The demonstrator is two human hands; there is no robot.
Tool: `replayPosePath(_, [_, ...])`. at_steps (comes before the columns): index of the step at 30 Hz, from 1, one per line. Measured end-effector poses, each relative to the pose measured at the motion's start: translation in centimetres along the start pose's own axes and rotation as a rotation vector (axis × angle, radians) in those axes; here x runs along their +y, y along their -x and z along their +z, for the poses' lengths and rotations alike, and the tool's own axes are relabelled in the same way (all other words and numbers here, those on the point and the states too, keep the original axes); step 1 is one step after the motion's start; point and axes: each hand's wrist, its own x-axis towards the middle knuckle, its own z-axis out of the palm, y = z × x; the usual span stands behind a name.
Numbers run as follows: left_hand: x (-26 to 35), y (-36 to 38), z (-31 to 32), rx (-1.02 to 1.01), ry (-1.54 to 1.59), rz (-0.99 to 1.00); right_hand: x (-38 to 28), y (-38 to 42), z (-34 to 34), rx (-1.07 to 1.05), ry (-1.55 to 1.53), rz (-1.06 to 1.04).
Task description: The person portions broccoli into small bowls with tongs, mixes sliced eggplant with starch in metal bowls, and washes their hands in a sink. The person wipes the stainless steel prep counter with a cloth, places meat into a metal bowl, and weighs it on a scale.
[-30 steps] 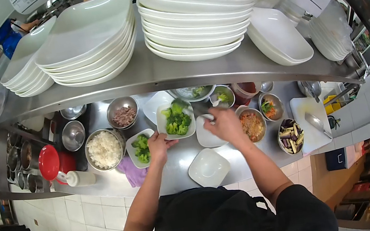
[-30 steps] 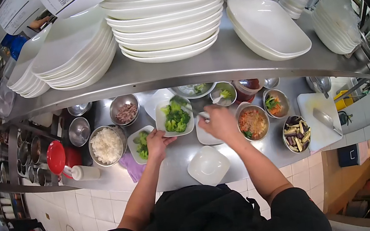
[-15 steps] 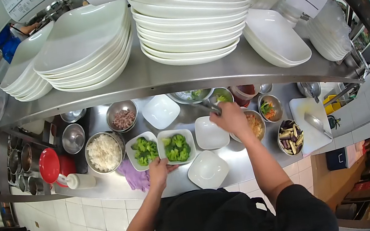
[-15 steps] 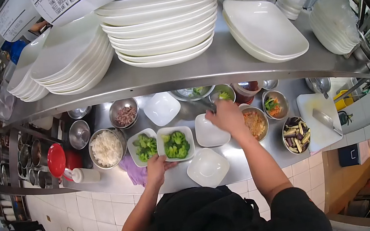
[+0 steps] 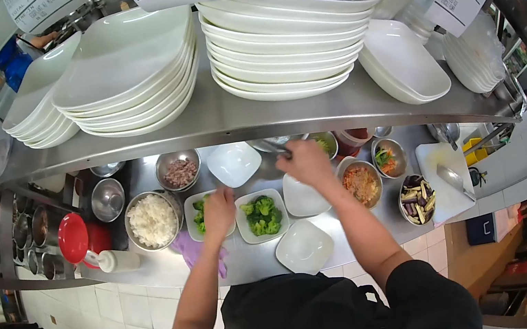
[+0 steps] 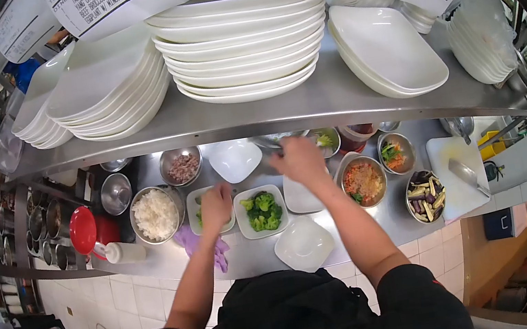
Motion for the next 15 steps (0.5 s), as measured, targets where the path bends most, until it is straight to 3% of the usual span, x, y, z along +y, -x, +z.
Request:
replayPosePath(2, [-1.5, -5.2, 1.8, 0.160, -0.153, 0.082, -1.5, 0.4, 1.1, -0.100, -0.048, 0.074])
replayPosePath(6, [-5.0, -11.1, 4.6, 0.052, -0.338, 0.039, -0.4, -1.5, 1.7, -0.067, -0.020, 0.037])
replayPosePath(8, [-5.9, -12.1, 5.1, 0.011, -0.387, 0.050, 1.0, -3.3, 1.0, 0.159, -0.005, -0.094])
replayPosePath(10, [-6.5, -12.8, 5.6, 0.022, -0.068, -0.109, 5.0, -7.4, 4.9, 0.202, 0.060, -0.131])
replayPosePath(11, [-6.8, -13.0, 6.0, 0.021, -0.069, -0.109, 6.5, -8.6, 6.8, 0.249, 0.123, -0.169])
replayPosePath(13, [-6.4, -12.9, 5.7, -0.094, 0.189, -0.305, 6.5, -8.9, 7.8, 0.351, 0.162, -0.206])
replayPosePath(15, [-4.1, -11.5, 4.1, -0.061, 0.330, -0.326, 6.0, -8.8, 7.4, 0.462, 0.203, -0.244])
